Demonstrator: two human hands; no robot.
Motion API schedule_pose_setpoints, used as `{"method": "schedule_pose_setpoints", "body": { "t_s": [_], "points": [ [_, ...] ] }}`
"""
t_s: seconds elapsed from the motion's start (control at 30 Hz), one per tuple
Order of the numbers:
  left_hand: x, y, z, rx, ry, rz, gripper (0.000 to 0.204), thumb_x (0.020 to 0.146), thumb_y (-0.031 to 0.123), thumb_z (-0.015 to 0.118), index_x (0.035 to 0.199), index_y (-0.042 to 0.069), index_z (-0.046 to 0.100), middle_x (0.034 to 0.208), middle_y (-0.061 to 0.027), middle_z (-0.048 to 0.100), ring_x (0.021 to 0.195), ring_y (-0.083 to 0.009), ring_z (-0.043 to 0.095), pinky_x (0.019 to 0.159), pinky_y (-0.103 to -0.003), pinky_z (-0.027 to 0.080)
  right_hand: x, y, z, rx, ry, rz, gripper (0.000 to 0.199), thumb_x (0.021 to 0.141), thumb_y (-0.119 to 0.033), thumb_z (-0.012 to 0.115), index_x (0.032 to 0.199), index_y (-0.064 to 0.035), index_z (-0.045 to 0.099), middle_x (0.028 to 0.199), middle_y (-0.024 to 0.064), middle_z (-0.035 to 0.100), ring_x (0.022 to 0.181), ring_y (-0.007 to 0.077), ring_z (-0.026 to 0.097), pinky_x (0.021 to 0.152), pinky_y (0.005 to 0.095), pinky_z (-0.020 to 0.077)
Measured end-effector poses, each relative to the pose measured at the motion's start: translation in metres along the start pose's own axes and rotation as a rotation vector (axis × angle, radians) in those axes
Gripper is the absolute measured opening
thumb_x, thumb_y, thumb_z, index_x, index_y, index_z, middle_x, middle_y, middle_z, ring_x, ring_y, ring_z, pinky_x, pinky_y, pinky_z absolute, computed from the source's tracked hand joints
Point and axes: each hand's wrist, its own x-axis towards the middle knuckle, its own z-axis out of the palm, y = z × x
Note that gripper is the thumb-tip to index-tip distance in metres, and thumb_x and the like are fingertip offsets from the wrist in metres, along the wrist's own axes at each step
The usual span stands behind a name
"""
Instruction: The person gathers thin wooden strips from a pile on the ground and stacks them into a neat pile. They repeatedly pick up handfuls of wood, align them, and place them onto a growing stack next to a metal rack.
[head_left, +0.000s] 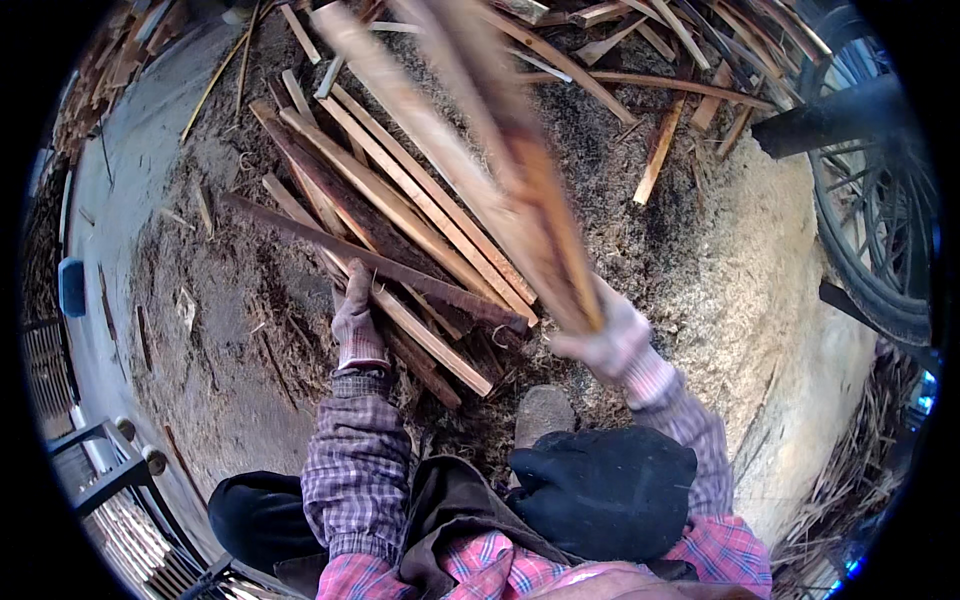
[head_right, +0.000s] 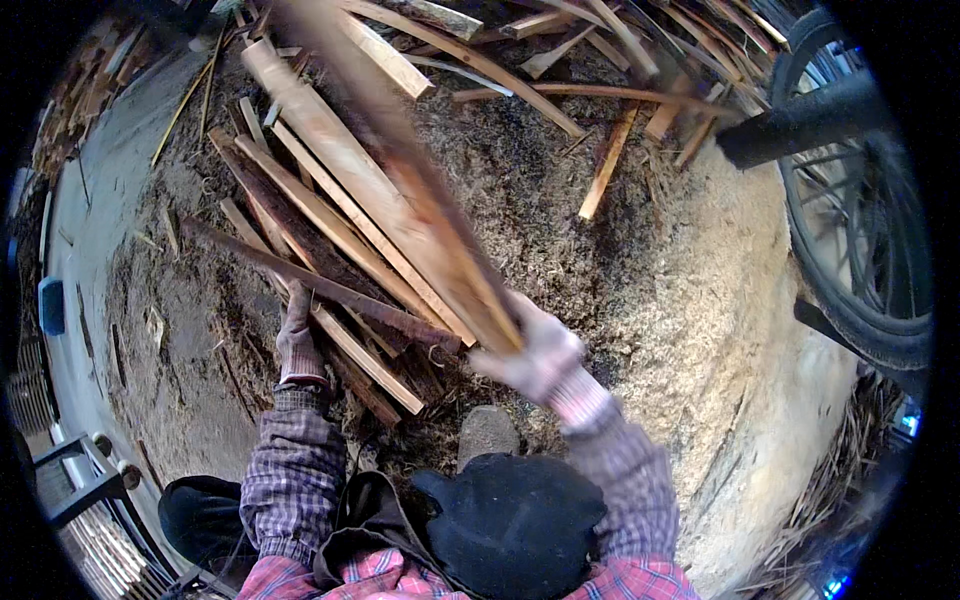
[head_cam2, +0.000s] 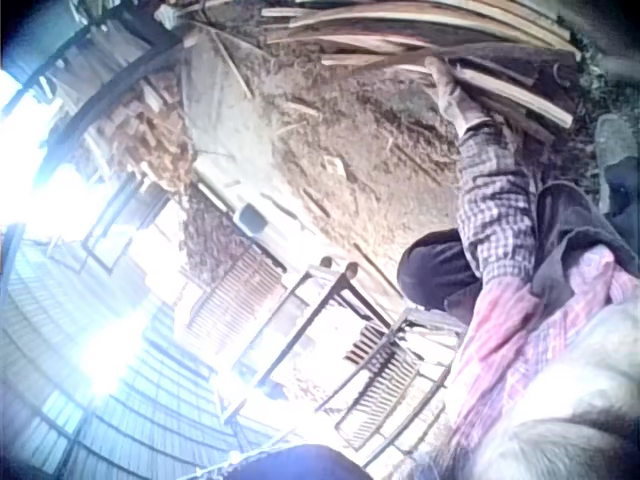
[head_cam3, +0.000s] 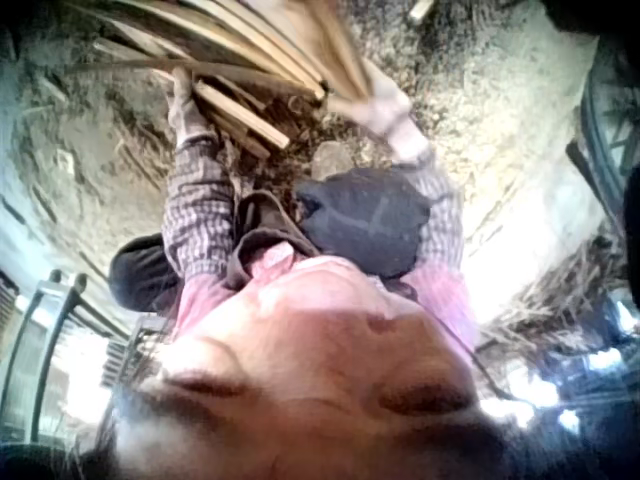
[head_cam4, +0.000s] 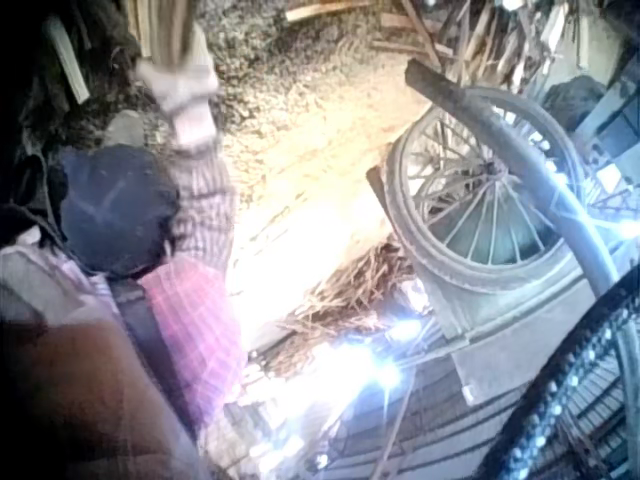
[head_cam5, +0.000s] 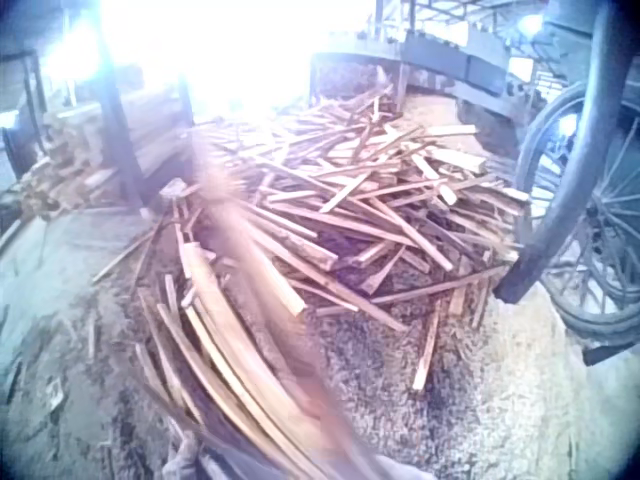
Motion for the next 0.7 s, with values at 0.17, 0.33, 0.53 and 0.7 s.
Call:
{"method": "schedule_pose_setpoints", "body": {
  "t_s": [0.17,0.33,0.53,0.7],
  "points": [
    [0.005,0.004,0.004,-0.046,-0.075,0.025,0.060,0.087,0.042,0.050,0.131,0.003,0.036,0.119,-0.0100,0.052,0.105,-0.0202,0.053,0.091,-0.031,0.043,0.100,-0.065,0.062,-0.809,-0.356,0.227,0.089,0.072,-0.058,0.059,0.130,0.0014,0.026,0.131,0.0207,0.036,0.116,0.0318,0.046,0.098,0.0401,0.0377],
    [0.016,-0.001,0.022,0.151,0.071,0.039,0.072,0.084,0.043,0.057,0.135,0.001,0.027,0.117,-0.0128,0.053,0.113,-0.0217,0.047,0.099,-0.031,0.036,0.110,-0.087,0.071,-1.066,-0.497,0.273,0.088,0.074,-0.066,0.049,0.127,0.0014,0.031,0.130,0.0203,0.038,0.116,0.0286,0.046,0.095,0.0377,0.0392],
    [0.036,-0.020,-0.006,0.022,0.027,0.046,0.041,0.091,0.005,0.042,0.128,-0.003,0.028,0.114,-0.0200,0.052,0.096,-0.0242,0.059,0.081,-0.026,0.050,0.175,-0.107,0.018,-1.152,0.584,-0.627,0.092,0.071,-0.065,0.053,0.130,0.0027,0.035,0.111,0.0203,0.055,0.102,0.0210,0.055,0.086,0.0270,0.0441],
    [0.037,-0.024,0.001,-0.001,0.078,0.090,0.048,0.090,0.007,0.044,0.131,0.000,0.020,0.102,-0.0203,0.053,0.091,-0.0275,0.059,0.080,-0.031,0.051,0.260,-0.167,0.012,-1.386,0.765,-0.537,0.098,0.065,-0.051,0.067,0.134,0.0031,0.022,0.134,0.0251,0.031,0.125,0.0340,0.032,0.099,0.0450,0.0302]
  ]
}}
